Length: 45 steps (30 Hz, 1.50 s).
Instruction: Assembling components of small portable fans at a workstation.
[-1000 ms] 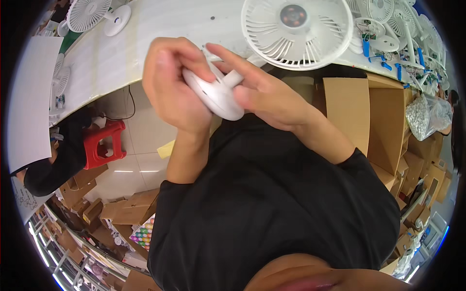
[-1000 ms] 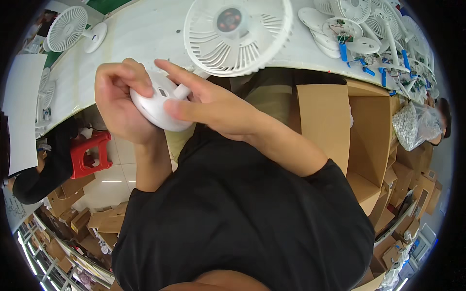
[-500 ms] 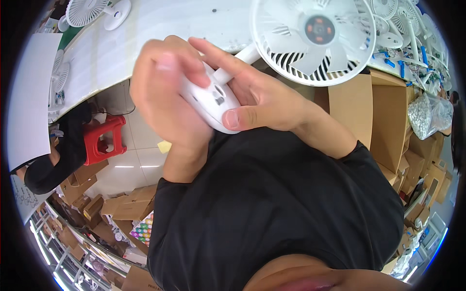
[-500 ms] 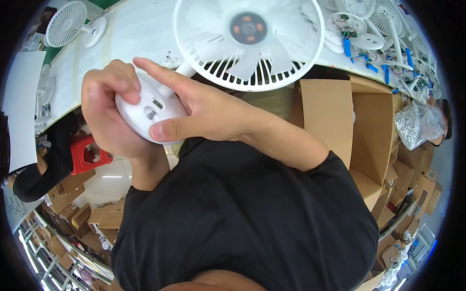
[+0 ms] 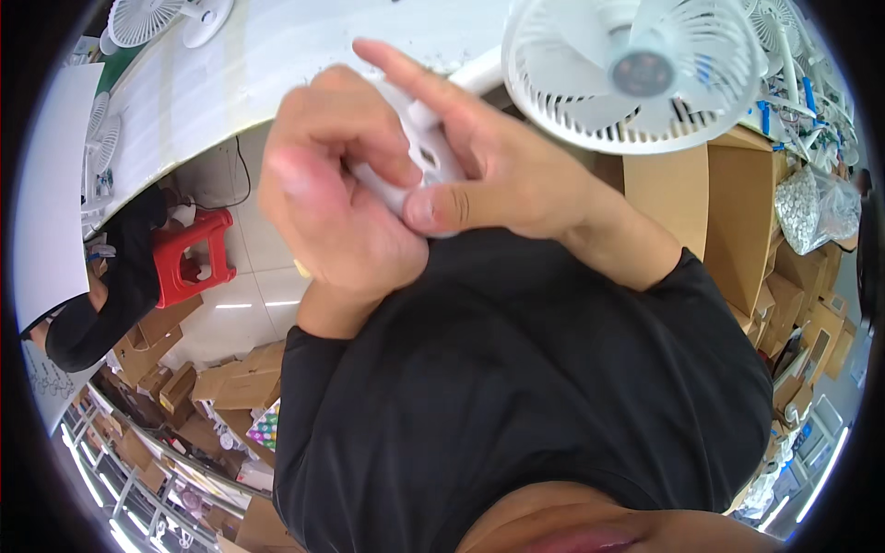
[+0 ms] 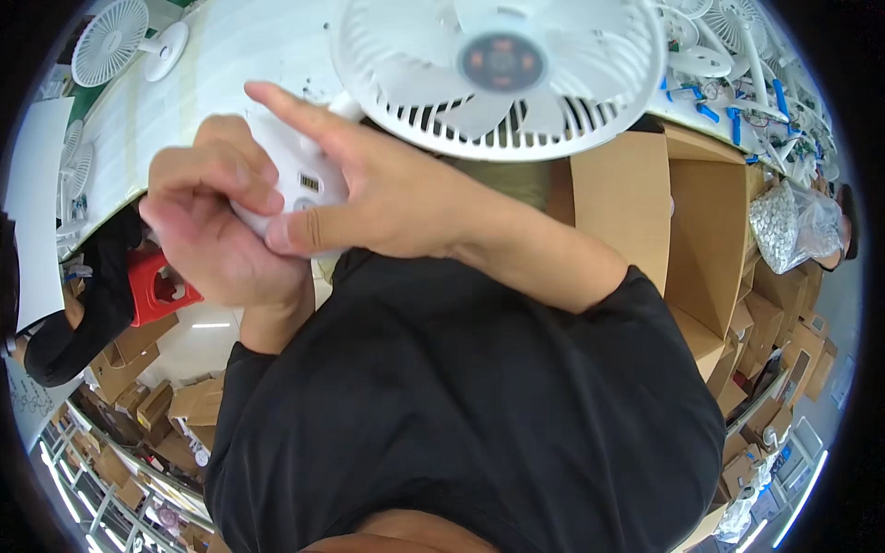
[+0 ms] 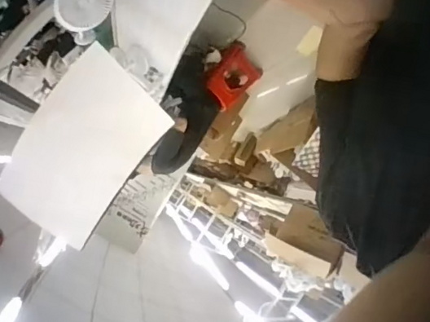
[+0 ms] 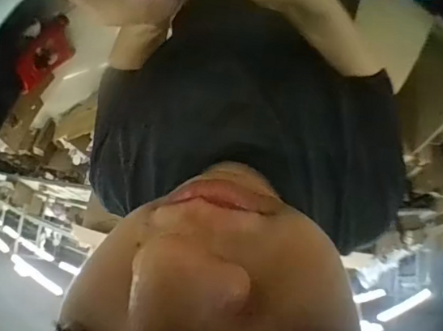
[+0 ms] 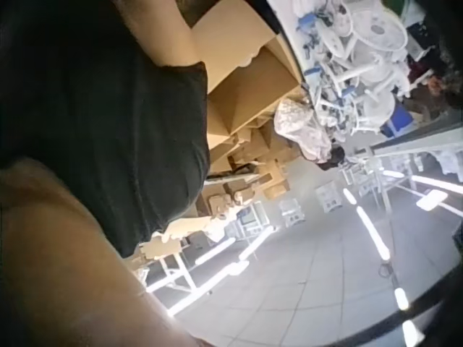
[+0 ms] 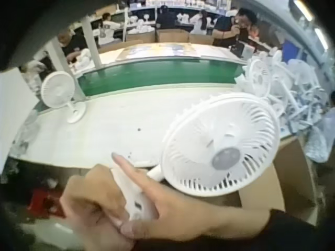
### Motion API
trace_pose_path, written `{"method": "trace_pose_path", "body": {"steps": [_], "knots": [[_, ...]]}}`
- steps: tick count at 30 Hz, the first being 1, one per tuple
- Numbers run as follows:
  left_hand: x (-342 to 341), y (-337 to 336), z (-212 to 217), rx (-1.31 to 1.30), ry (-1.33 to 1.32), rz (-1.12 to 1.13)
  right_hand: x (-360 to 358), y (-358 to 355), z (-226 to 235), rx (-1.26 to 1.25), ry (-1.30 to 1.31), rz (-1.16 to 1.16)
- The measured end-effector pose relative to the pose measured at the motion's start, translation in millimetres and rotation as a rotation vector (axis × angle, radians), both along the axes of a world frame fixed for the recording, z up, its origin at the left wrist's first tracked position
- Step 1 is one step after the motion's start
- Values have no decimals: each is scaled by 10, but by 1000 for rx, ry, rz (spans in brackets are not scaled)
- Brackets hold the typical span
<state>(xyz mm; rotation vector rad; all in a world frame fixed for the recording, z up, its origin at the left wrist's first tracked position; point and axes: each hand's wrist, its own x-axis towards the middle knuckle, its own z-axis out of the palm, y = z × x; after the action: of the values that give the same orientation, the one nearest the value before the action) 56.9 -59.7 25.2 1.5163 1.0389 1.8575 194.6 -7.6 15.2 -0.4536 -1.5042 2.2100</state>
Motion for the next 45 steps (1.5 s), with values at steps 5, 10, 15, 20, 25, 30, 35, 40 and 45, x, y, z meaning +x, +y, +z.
{"method": "trace_pose_path", "body": {"steps": [5, 10, 15, 20, 25, 30, 35, 40, 45], "knots": [[-42, 77, 13, 192, 126, 10, -18, -23, -82, 42, 123, 11], [50, 184, 64, -257, -556, 23, -91, -38, -169, 332, 231, -149], [0, 181, -149, 75, -343, -127, -77, 42, -123, 258, 159, -31], [128, 229, -10, 137, -384, 29, -91, 237, -171, 653, 324, -12], [-16, 291, -60, 17, -505, -210, 7, 213, -113, 876, 205, -72], [-395, 684, -548, 118, -452, -161, -119, 343, -328, 961, -135, -218], [-485, 895, -608, -163, -387, 359, -280, 1008, -668, 762, -239, -558], [-795, 704, -842, -394, -244, 318, -337, 2389, -811, 969, -521, -529], [-932, 518, -901, -466, -298, 308, -694, 3640, -1054, 1148, -577, -682]]}}
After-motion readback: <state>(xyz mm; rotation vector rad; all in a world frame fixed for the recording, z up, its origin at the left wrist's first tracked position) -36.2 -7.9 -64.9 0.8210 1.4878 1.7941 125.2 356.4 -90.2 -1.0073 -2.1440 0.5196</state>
